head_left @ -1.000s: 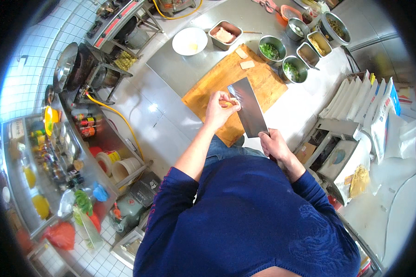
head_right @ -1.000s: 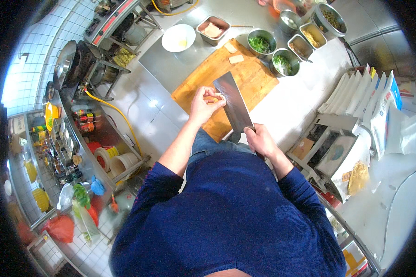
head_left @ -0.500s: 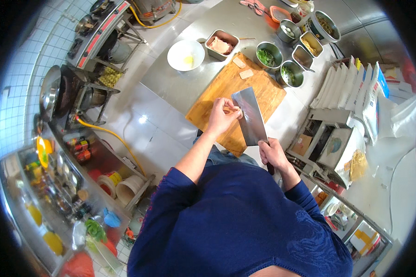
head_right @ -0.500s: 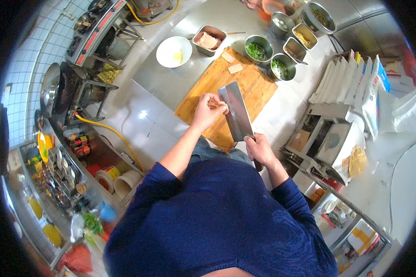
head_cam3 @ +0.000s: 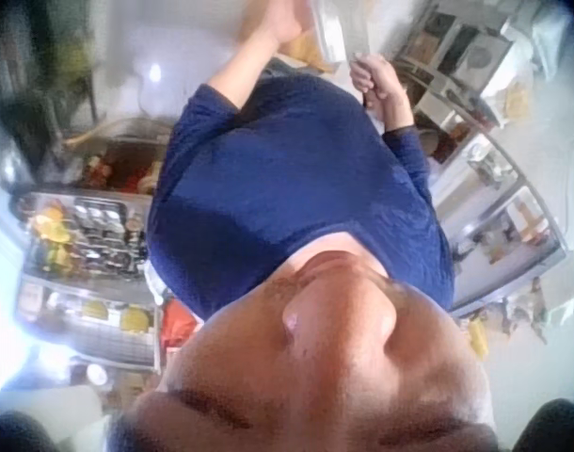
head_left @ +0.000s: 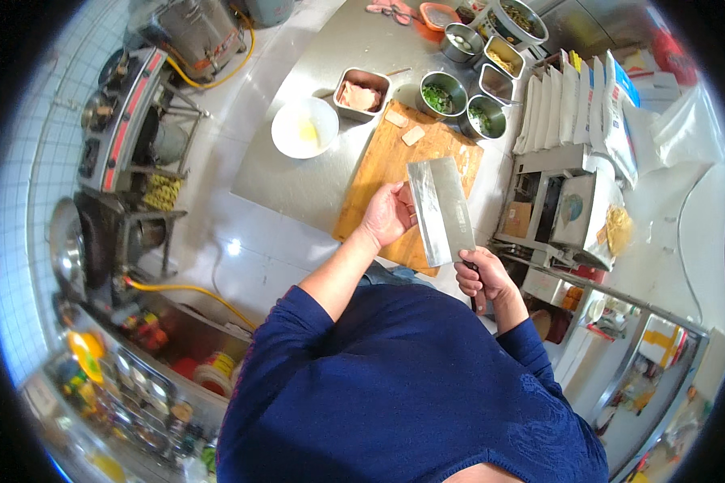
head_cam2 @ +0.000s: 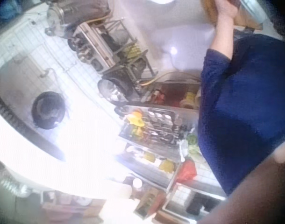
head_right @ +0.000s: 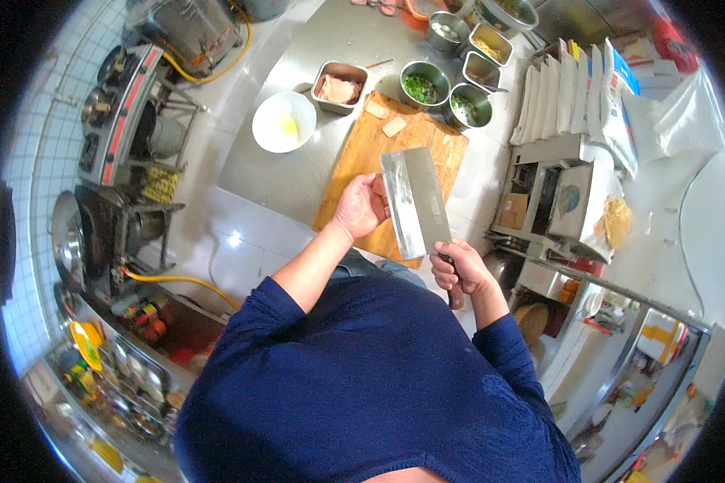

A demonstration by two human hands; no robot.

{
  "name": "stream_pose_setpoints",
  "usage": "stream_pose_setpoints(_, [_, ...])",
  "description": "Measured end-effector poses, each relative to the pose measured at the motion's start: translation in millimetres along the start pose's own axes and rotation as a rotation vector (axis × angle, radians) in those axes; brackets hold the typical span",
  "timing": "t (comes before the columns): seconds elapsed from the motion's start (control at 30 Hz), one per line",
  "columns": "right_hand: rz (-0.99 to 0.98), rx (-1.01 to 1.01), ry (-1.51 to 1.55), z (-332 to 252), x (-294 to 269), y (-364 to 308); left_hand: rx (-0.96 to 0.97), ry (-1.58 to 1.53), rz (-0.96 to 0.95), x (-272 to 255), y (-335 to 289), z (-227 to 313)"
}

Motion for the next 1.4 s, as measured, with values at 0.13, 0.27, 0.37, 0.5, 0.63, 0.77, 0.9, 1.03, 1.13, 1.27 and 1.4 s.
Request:
stream_pose_setpoints(0.13, [0.041,-0.035,0.043,14.0,-7.8,-1.5,0.044,0.232,0.143,12.0,-3.0,-4.4])
stream_pose_setpoints(0.27, [0.113,-0.084,-0.018,29.9,-10.9,-1.9,0.026,0.335,0.211,8.1,-1.7,-7.2])
stream_pose_setpoints(0.37, [0.170,-0.107,0.020,39.4,-9.6,-0.2,0.011,0.407,0.265,2.0,0.7,0.4])
stream_pose_setpoints(0.5, [0.118,-0.174,0.082,40.3,-10.3,1.6,-0.036,0.458,0.243,5.8,2.5,17.5])
stream_pose_setpoints(0.63, [0.102,-0.126,0.122,40.2,-17.2,0.3,-0.060,0.532,0.252,17.5,10.4,17.2])
stream_pose_setpoints(0.77, [0.111,-0.150,0.093,48.2,-14.1,-2.1,-0.088,0.534,0.251,18.9,13.7,3.2])
stream_pose_setpoints(0.9, [0.175,-0.188,0.003,51.1,-8.9,-3.6,-0.072,0.558,0.324,9.2,14.7,3.0])
stream_pose_setpoints(1.03, [0.208,-0.234,-0.027,46.0,-2.7,-2.9,0.005,0.599,0.371,5.7,15.0,10.4])
stream_pose_setpoints(1.13, [0.222,-0.253,0.045,43.5,0.4,0.4,0.049,0.645,0.421,4.1,13.3,18.3])
stream_pose_setpoints(1.27, [0.248,-0.302,0.064,42.4,-6.0,2.5,0.244,0.860,0.533,4.5,18.7,60.3])
stream_pose_setpoints(1.4, [0.354,-0.336,0.054,48.5,-20.8,-0.1,0.764,1.156,0.624,31.9,46.6,157.7])
Point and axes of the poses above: each hand's wrist, its own y-axis towards the middle knuckle, its own x-axis out of the palm, z = x × y, the point moved 3 cm from there along y, towards the middle knuckle, and after that the axes turned 10 degrees about z, right-handed, at the moved point
